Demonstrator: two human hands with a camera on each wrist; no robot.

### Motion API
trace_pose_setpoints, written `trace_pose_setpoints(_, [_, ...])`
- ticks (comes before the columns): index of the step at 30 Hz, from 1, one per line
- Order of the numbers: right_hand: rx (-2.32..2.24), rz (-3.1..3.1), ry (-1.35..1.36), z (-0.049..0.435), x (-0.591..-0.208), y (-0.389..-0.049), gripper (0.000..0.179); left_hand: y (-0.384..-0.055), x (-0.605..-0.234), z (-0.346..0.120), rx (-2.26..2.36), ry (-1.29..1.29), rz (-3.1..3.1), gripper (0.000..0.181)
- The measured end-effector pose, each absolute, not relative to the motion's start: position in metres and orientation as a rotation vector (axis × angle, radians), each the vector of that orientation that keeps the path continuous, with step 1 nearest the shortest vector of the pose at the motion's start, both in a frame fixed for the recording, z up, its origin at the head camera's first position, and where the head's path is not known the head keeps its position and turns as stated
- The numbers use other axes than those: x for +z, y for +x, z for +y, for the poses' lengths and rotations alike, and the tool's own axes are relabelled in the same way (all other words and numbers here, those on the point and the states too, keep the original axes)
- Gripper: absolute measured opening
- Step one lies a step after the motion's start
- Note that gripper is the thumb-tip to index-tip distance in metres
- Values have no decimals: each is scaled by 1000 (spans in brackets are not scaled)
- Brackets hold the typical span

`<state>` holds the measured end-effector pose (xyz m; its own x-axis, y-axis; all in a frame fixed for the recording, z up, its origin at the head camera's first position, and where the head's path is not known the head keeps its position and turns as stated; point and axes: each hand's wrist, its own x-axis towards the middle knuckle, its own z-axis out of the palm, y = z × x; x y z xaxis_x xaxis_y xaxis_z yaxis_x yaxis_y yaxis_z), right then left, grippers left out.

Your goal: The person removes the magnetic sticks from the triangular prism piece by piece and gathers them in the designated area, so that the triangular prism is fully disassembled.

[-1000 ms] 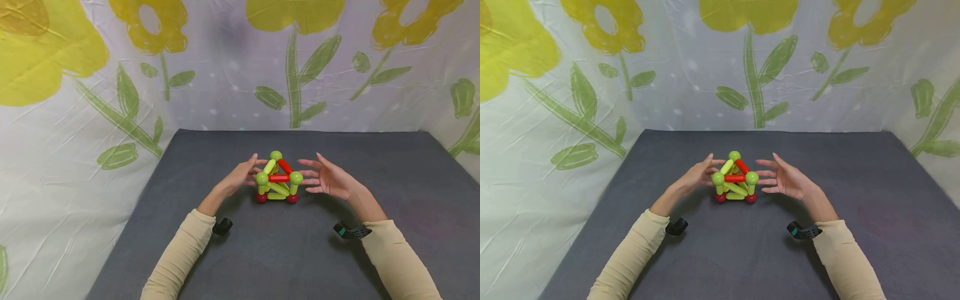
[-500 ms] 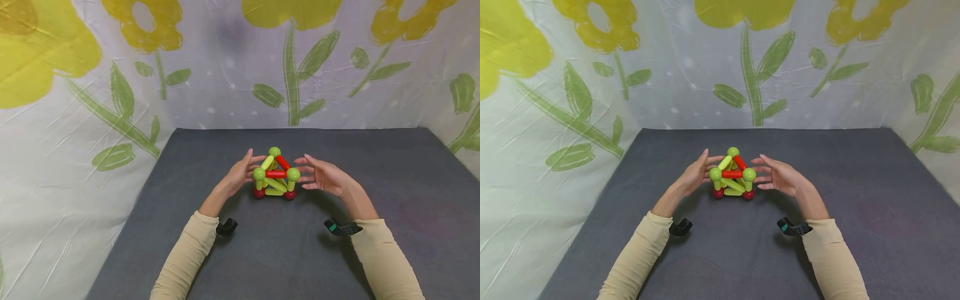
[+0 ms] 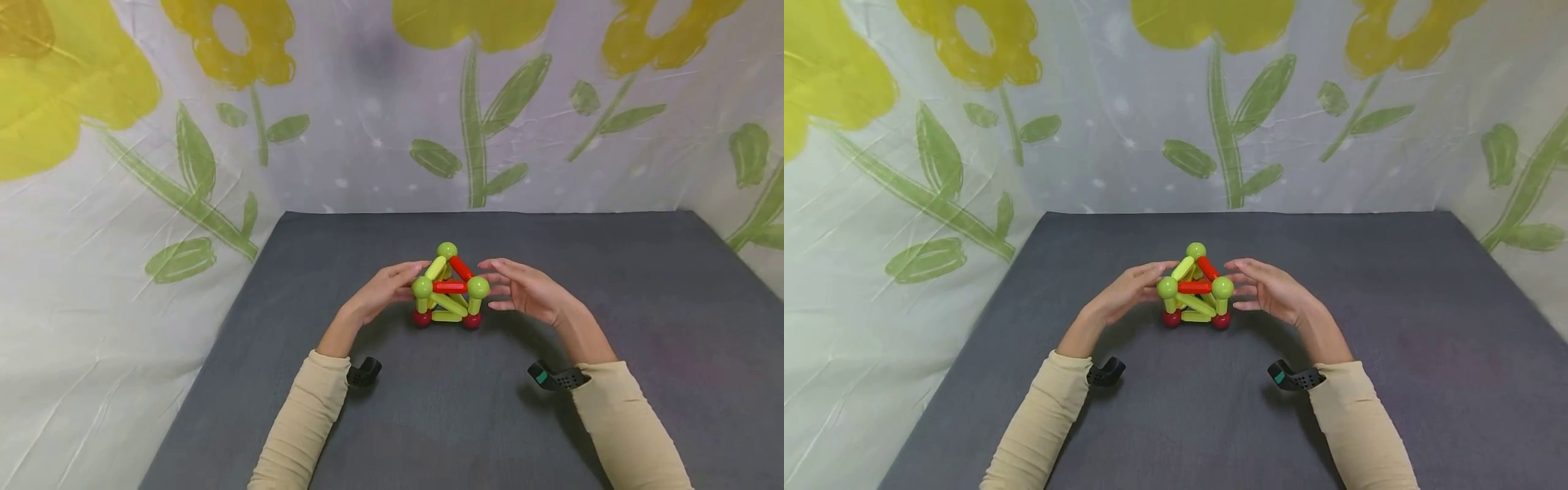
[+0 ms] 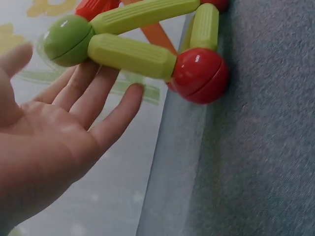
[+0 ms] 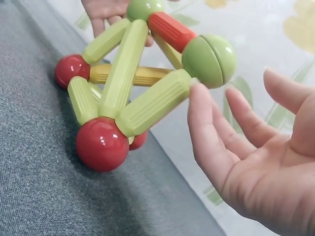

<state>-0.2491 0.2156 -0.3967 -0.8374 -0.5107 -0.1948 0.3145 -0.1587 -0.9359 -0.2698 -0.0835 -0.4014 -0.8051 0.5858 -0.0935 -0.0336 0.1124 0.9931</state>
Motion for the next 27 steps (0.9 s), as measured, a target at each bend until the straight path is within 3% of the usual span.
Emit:
trace_pose_setpoints(8, [-1964,1697,-260,216,-397,-249,23,-268,-403,-89,1710,685,1923,55])
trace_pose_setpoints(18, [-1775,2024,-418,209,-391,-245,52,-267,-403,-86,1711,674,2000,57])
trace_pose_setpoints(27, [-1669,2279,-538,201,-388,-241,40,-267,-405,-83,1700,694,2008,57])
